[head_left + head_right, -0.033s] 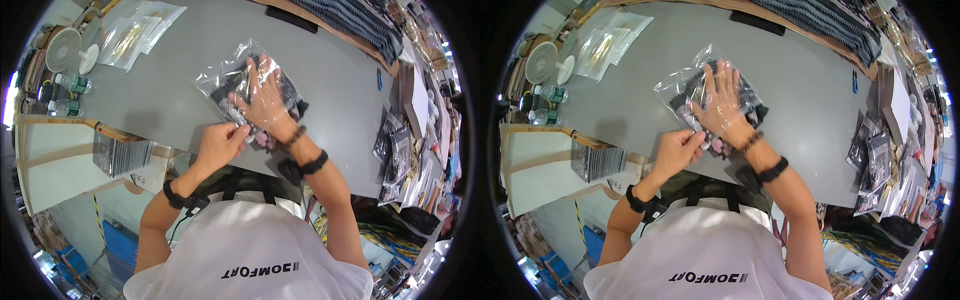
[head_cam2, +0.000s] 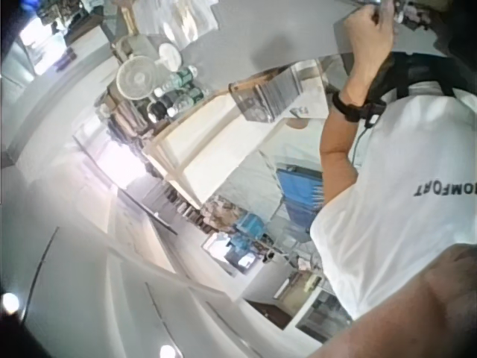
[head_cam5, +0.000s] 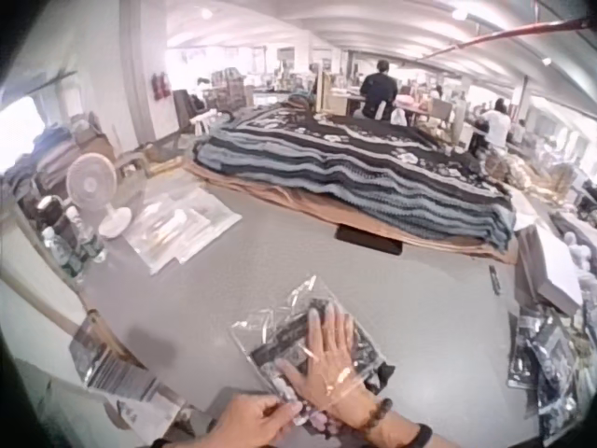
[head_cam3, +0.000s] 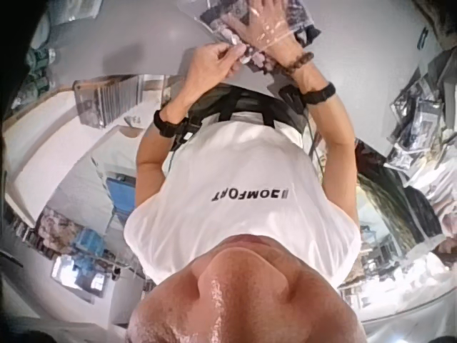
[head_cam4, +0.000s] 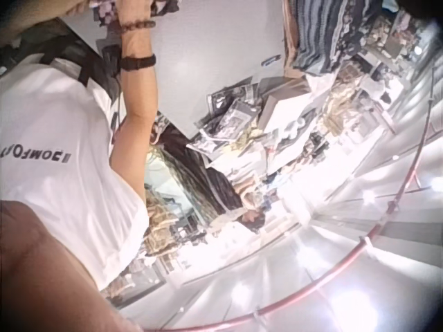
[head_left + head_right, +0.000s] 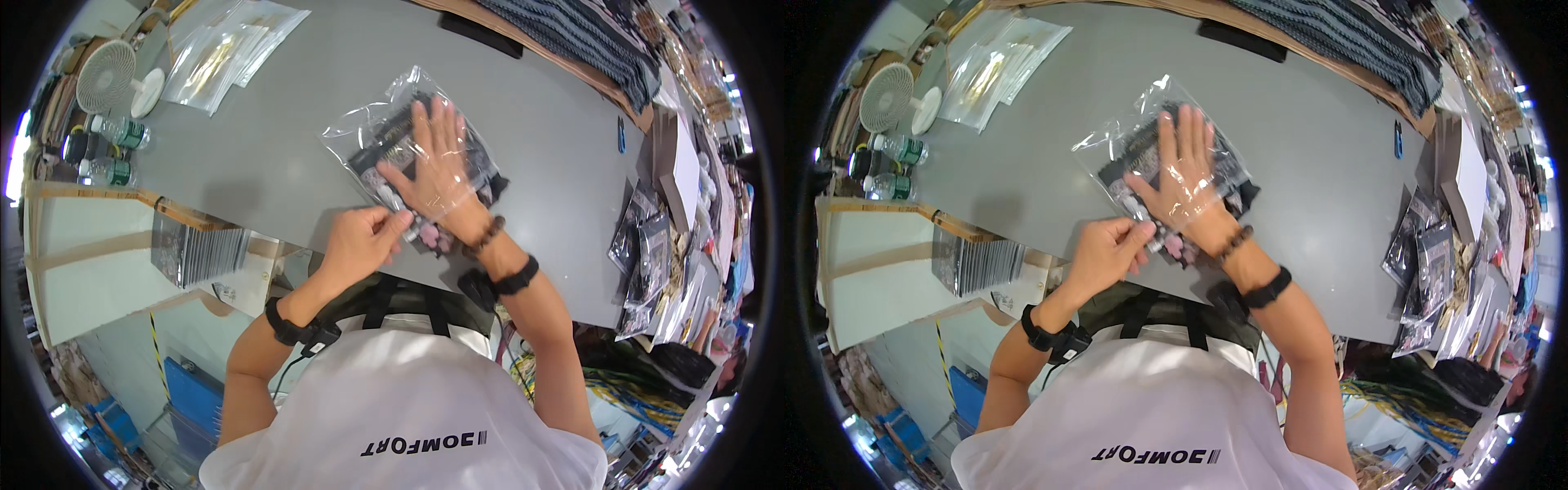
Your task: The person repeatedly picks up floral-patterned textiles, folds them, and places them into clear plastic bags. The person then seals the bags and stacks them on the table.
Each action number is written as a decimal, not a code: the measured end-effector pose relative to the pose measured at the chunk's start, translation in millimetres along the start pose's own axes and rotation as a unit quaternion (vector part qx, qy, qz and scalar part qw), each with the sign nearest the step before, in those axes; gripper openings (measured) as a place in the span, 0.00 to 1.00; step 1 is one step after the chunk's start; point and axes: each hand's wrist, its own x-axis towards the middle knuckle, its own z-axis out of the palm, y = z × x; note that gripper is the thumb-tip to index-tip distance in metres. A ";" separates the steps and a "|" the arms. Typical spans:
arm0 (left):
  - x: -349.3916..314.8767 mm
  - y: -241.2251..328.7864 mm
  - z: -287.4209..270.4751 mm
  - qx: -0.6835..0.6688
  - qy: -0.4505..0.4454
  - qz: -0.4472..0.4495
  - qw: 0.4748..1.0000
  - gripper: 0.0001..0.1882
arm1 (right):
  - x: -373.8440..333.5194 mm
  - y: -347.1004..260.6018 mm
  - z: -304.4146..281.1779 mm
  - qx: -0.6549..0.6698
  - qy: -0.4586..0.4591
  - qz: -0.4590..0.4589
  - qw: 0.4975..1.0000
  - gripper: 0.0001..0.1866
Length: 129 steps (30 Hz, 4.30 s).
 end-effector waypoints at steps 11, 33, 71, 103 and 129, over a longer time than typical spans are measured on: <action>2.9 24.2 -43.0 0.218 -0.017 0.158 0.963 0.21 | 30.5 -24.0 57.4 -0.118 0.034 -0.139 0.983 0.54; 51.4 0.4 -57.4 0.406 0.157 0.346 0.831 0.30 | -2.7 -3.6 -4.9 0.002 -0.064 -0.191 0.979 0.43; -83.1 -62.9 34.6 -0.157 0.013 0.055 0.986 0.15 | -139.2 -61.5 -62.7 0.579 -0.202 0.443 0.654 0.11; 33.3 37.1 -5.4 0.106 -0.150 0.205 0.961 0.08 | -284.0 291.9 -327.8 -0.438 0.294 0.415 0.741 0.22; 361.7 319.9 168.3 0.193 -0.032 0.483 0.853 0.12 | 114.5 443.9 -280.6 -0.151 0.226 0.130 0.954 0.09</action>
